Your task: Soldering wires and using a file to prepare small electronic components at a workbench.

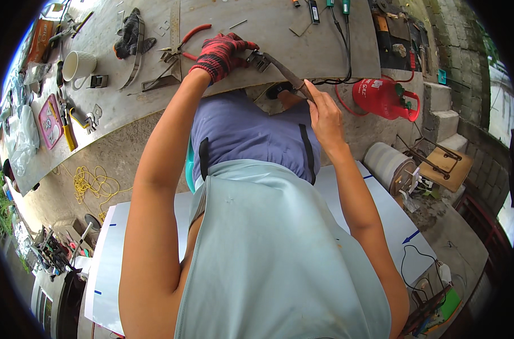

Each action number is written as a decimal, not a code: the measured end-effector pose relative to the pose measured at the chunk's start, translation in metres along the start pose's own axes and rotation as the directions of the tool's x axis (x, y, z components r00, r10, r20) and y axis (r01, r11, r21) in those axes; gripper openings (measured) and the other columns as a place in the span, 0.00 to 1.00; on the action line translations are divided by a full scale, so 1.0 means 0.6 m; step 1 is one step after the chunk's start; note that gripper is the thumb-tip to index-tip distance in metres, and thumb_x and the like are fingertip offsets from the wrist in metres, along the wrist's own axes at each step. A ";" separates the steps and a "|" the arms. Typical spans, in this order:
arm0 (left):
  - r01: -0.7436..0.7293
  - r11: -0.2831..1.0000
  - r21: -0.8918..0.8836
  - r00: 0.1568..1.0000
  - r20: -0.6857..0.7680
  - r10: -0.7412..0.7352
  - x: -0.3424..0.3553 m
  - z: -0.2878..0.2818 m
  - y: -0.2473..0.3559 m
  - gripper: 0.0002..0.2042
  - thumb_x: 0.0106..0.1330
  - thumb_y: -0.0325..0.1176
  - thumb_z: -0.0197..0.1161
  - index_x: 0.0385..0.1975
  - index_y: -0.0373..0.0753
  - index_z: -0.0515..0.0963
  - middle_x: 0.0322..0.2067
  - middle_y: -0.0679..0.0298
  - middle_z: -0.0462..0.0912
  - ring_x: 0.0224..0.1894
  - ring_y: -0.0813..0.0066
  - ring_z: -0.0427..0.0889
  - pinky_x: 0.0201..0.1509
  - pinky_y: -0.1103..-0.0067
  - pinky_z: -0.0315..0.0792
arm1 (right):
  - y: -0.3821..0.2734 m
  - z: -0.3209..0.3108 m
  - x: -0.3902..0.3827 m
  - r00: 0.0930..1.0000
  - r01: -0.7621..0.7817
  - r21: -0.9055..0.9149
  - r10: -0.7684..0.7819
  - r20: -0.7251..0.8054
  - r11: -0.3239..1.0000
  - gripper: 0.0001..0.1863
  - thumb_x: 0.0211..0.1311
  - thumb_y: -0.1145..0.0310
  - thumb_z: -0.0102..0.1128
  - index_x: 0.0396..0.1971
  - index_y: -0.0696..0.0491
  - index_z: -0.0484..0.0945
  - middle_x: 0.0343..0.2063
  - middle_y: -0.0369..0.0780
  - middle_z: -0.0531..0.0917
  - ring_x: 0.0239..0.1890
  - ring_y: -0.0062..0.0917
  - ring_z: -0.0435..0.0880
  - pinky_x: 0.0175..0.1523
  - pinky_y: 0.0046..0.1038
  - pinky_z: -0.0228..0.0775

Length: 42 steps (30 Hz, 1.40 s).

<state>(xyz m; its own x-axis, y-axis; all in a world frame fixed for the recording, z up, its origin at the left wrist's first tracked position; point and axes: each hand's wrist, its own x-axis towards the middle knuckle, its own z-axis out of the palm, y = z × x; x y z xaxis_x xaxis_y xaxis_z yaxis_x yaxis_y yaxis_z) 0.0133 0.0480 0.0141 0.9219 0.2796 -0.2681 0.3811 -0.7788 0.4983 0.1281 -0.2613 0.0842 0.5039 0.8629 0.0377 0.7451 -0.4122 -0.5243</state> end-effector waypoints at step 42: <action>0.014 1.000 -0.019 1.000 -0.019 -0.014 0.004 0.012 -0.008 0.27 0.55 0.44 0.76 0.59 0.67 0.82 0.52 0.68 0.84 0.57 0.59 0.79 0.60 0.65 0.73 | -0.002 0.009 0.001 0.999 0.004 -0.117 -0.009 -0.046 0.993 0.34 0.62 0.81 0.62 0.69 0.41 0.74 0.38 0.42 0.83 0.37 0.39 0.85 0.42 0.40 0.78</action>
<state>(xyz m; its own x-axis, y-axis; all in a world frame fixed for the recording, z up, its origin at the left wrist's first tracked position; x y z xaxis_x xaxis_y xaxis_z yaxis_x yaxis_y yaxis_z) 0.0132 0.0485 0.0051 0.9175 0.3011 -0.2598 0.3951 -0.7638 0.5103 0.1250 -0.2588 0.0803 0.5168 0.8522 0.0816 0.7928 -0.4404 -0.4213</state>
